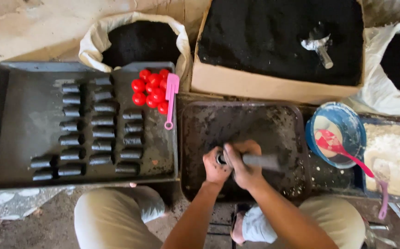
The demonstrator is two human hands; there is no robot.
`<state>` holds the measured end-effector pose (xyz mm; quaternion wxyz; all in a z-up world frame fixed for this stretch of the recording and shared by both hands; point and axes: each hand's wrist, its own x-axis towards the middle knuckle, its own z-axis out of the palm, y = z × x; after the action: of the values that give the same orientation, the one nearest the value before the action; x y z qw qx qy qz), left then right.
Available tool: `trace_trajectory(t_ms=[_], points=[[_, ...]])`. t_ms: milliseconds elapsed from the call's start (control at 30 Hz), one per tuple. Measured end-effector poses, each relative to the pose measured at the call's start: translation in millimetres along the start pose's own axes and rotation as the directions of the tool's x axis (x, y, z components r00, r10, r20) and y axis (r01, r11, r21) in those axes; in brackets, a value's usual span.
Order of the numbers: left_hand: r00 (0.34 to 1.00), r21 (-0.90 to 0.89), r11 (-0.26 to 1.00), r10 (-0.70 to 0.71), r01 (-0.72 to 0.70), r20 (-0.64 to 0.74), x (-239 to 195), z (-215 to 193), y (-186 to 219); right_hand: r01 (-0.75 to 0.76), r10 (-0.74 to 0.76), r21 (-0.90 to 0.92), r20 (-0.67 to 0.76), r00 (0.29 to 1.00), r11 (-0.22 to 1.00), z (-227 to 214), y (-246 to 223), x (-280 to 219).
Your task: The person scoops a dark, granular substance from a tray and packs it into a small cylindrical metal mold. They then use a metal rod to press the substance firmly into the mold before ejecting the formed cylinder onto a baking sheet.
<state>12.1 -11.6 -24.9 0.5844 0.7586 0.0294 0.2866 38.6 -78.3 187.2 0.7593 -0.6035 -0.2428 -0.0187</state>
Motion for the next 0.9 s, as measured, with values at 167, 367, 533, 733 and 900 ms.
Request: trace_trajectory(t_ms=[167, 367, 533, 733, 900], points=[[1.000, -0.017, 1.000, -0.019, 0.019, -0.013, -11, 4, -13, 0.028, -0.028, -0.005, 0.011, 1.000, 1.000, -6, 13, -2], [0.999, -0.013, 1.000, 0.006, -0.006, -0.041, -12, 14, -29, 0.043, -0.045, 0.024, 0.052, 0.998, 0.999, -3, 2, 11], [1.000, 0.017, 1.000, -0.009, 0.009, -0.025, -1, -1, 7, 0.035, -0.035, -0.013, 0.031, 0.999, 0.999, 1, -13, 5], [0.999, -0.026, 0.999, -0.028, 0.027, -0.031, -10, 8, -15, 0.006, -0.006, -0.042, -0.001, 1.000, 0.999, 0, 7, 3], [0.998, -0.030, 0.999, -0.040, 0.039, -0.042, -11, 9, -7, -0.011, 0.008, -0.084, -0.029, 1.000, 0.996, 1, 5, -2]])
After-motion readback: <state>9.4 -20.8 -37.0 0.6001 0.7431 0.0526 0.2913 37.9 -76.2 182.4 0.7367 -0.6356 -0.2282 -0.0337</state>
